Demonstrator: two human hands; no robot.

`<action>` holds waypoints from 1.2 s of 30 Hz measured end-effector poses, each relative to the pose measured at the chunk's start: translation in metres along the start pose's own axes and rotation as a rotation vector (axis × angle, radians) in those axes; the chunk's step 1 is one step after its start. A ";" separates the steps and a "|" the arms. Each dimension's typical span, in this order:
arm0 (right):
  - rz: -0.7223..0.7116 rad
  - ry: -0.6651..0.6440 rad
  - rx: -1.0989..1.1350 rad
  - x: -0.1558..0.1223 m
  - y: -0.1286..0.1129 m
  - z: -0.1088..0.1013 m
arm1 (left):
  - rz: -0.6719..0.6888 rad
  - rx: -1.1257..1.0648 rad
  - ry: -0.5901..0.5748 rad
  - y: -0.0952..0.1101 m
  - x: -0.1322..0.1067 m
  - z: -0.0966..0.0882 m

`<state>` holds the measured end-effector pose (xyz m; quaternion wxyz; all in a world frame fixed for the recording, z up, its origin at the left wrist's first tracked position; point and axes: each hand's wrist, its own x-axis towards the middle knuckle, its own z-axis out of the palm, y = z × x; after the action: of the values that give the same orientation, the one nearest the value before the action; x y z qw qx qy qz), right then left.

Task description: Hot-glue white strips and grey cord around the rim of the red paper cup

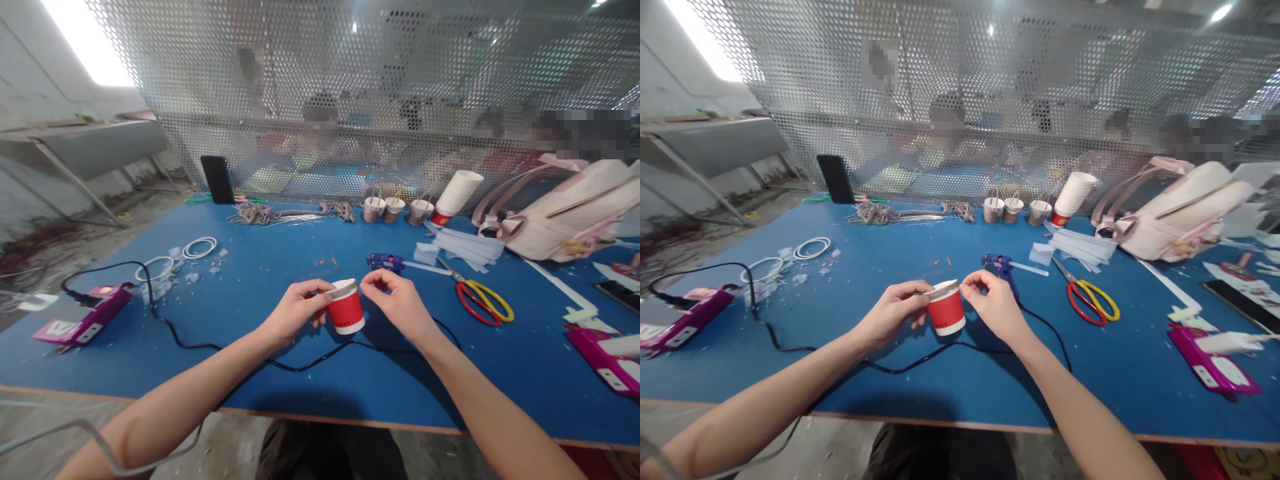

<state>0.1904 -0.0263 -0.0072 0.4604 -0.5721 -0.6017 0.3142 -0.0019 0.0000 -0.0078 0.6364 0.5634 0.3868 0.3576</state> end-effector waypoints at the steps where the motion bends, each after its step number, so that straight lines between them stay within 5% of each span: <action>1: 0.034 0.003 0.062 0.001 0.003 0.000 | -0.006 -0.024 0.002 0.000 0.000 0.000; 9: 0.129 -0.224 0.372 -0.005 0.008 0.017 | 0.009 -0.200 0.005 -0.003 0.004 -0.002; 22: -0.088 -0.104 -0.087 -0.015 0.012 0.028 | 0.195 0.333 0.181 0.002 -0.002 0.003; 36: -0.103 -0.123 -0.147 -0.022 0.009 0.036 | 0.316 0.642 0.307 -0.003 -0.004 0.005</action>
<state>0.1594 -0.0408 -0.0330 0.3949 -0.5524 -0.6788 0.2795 0.0013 -0.0059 -0.0103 0.2993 0.7264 0.4785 0.3921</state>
